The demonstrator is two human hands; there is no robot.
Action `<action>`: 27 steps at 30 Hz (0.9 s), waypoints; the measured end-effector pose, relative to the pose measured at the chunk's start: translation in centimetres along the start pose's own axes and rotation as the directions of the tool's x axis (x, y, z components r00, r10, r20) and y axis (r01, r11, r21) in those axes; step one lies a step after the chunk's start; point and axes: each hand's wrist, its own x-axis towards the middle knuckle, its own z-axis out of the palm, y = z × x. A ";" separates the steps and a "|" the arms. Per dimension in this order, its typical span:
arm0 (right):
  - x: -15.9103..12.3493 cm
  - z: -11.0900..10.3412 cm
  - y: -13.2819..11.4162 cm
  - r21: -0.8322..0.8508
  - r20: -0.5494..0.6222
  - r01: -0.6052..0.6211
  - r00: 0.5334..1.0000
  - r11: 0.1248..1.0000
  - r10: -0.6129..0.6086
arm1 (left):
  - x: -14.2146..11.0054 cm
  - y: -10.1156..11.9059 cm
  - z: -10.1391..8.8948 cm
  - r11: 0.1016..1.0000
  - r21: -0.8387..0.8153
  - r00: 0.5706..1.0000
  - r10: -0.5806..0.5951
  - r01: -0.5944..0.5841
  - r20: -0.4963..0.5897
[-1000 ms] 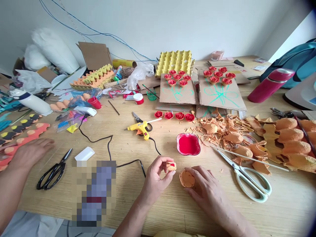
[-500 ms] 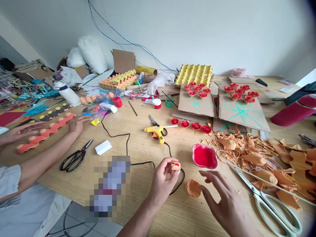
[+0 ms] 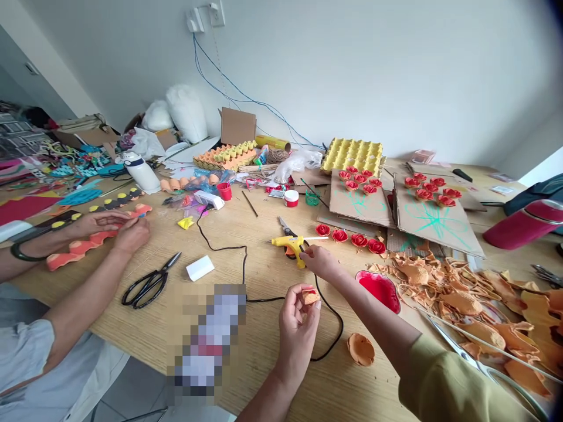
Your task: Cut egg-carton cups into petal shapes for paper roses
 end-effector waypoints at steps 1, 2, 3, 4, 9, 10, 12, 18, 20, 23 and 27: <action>0.6 0.2 0.0 0.005 0.037 -0.032 0.999 0.999 0.032 | 0.0 0.1 -0.1 1.000 -0.021 1.000 -0.004 0.004 -0.014; 1.0 0.3 0.0 0.015 0.076 -0.060 0.995 0.998 0.059 | 0.1 0.1 -0.2 0.999 -0.040 1.000 -0.012 0.011 -0.026; 1.4 0.4 0.1 0.025 0.113 -0.086 0.990 0.996 0.083 | 0.1 0.2 -0.2 0.998 -0.056 0.999 -0.021 0.019 -0.034; 1.6 0.4 0.2 0.034 0.145 -0.109 0.984 0.993 0.103 | 0.1 0.2 -0.2 0.997 -0.067 0.999 -0.031 0.028 -0.038; 2.2 0.6 0.4 0.060 0.246 -0.195 0.953 0.979 0.175 | -0.1 0.3 0.0 0.993 -0.092 0.997 -0.075 0.075 0.001; 2.2 0.6 0.4 0.060 0.251 -0.205 0.950 0.977 0.184 | -0.1 0.3 0.0 0.992 -0.098 0.996 -0.085 0.085 0.004; 2.3 0.6 0.2 0.056 0.248 -0.217 0.949 0.975 0.196 | -0.1 0.3 0.1 0.989 -0.106 0.995 -0.102 0.102 0.005; 2.2 0.4 -0.2 0.046 0.225 -0.201 0.957 0.979 0.186 | 0.0 0.2 0.1 0.990 -0.087 0.994 -0.113 0.113 0.001; 1.9 0.3 -0.2 0.050 0.213 -0.181 0.963 0.982 0.167 | 0.0 0.0 0.1 0.991 -0.075 0.994 -0.109 0.109 0.004; 0.9 -0.2 -0.1 0.063 0.174 -0.139 0.977 0.988 0.126 | 0.1 -0.1 -0.1 0.993 -0.059 0.995 -0.103 0.103 0.000; -1.6 -3.4 -0.9 0.092 0.060 -0.038 0.998 0.995 0.032 | 0.4 -0.4 -0.2 0.996 -0.036 0.997 -0.078 0.078 -0.008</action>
